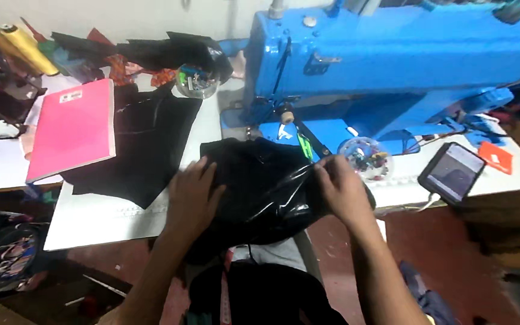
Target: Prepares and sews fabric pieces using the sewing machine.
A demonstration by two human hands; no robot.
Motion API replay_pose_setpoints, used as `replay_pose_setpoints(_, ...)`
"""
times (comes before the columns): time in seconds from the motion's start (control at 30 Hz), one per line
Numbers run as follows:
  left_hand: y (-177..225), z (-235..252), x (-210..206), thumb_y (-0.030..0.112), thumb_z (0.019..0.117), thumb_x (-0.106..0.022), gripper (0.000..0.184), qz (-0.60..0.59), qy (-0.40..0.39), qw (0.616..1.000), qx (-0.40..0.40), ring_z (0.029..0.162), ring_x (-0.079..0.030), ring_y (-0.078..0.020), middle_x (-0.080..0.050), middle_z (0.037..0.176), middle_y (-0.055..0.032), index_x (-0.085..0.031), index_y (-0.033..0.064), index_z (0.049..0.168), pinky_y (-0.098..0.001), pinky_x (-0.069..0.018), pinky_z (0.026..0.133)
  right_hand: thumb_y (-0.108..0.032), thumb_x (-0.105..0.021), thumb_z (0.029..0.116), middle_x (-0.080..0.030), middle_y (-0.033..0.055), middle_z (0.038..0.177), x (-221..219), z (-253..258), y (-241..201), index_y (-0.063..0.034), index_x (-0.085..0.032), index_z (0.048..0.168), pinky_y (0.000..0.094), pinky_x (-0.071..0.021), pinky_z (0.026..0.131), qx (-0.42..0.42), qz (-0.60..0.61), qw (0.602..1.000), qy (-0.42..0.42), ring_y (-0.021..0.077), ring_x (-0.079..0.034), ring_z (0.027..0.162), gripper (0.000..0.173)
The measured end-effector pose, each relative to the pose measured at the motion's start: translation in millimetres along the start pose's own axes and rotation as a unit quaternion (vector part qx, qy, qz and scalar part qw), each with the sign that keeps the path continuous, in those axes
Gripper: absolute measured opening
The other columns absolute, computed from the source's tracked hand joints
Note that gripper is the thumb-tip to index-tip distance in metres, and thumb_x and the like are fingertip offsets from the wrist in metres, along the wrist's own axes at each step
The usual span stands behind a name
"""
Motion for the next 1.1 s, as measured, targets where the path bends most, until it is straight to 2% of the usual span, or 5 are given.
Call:
replay_pose_setpoints(0.1, 13.4, -26.5, -0.4, 0.041, 0.1059, -0.047, 0.053, 0.027, 0.008, 0.999, 0.032, 0.141, -0.046, -0.0484, -0.054, 0.148, -0.0250, -0.063, 0.0005, 0.136, -0.0747, -0.0281, 0.111, -0.017, -0.051, 0.1078, -0.065, 0.0180, 0.086, -0.7, 1.6, 3.7, 0.0021, -0.055, 0.124, 0.0514, -0.0537, 0.069, -0.014, 0.002, 1.000, 0.012, 0.0302, -0.065, 0.072, 0.026)
replay_pose_setpoints(0.23, 43.4, -35.1, -23.6, 0.048, 0.1083, -0.033, 0.060, 0.048, 0.010, 0.999, 0.020, 0.146, -0.041, -0.0435, -0.049, 0.156, -0.0169, -0.059, 0.0081, 0.144, -0.0766, -0.0234, 0.112, -0.028, -0.060, 0.1046, -0.070, 0.0212, 0.093, -17.0, 9.5, -3.7, -0.0040, -0.058, 0.134, 0.0573, -0.0545, 0.073, -0.016, 0.010, 1.000, -0.009, 0.0363, -0.070, 0.078, 0.038)
replay_pose_setpoints(0.47, 43.0, -32.7, -34.9, 0.053, 0.1074, -0.026, 0.063, 0.101, -0.007, 0.994, 0.046, 0.150, -0.036, -0.0408, -0.041, 0.162, -0.0106, -0.050, 0.0182, 0.154, -0.0739, -0.0237, 0.113, -0.017, -0.062, 0.1025, -0.074, 0.0196, 0.106, -0.2, 21.7, 10.9, -0.0046, -0.069, 0.126, 0.0641, -0.0549, 0.077, 0.094, -0.094, 0.990, 0.052, 0.0416, -0.073, 0.091, 0.028)
replay_pose_setpoints(0.93, 49.2, -40.0, -29.5, 0.054, 0.1068, -0.027, 0.064, 0.099, -0.019, 0.994, 0.046, 0.147, -0.039, -0.0450, -0.045, 0.160, -0.0132, -0.049, 0.0168, 0.154, -0.0773, -0.0240, 0.110, -0.017, -0.061, 0.1024, -0.074, 0.0209, 0.103, 3.6, 19.6, 23.6, -0.0021, -0.070, 0.125, 0.0603, -0.0559, 0.077, 0.102, -0.090, 0.990, 0.046, 0.0400, -0.073, 0.089, 0.029)
replay_pose_setpoints(1.1, 60.9, -26.0, -16.0, 0.058, 0.1045, -0.037, 0.067, 0.061, 0.049, 0.997, 0.022, 0.140, -0.045, -0.0510, -0.060, 0.141, -0.0239, -0.067, 0.0035, 0.131, -0.0797, -0.0215, 0.110, -0.030, -0.061, 0.1025, -0.074, 0.0137, 0.106, -2.2, 21.8, 3.8, -0.0097, -0.065, 0.135, 0.0519, -0.0570, 0.078, 0.081, -0.006, 0.996, -0.048, 0.0272, -0.072, 0.088, 0.039)
Point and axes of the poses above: each hand's wrist, its own z-axis towards the middle knuckle, its own x-axis out of the back of the hand, y = z × x, the point moved 4 cm from there along z, towards the middle knuckle
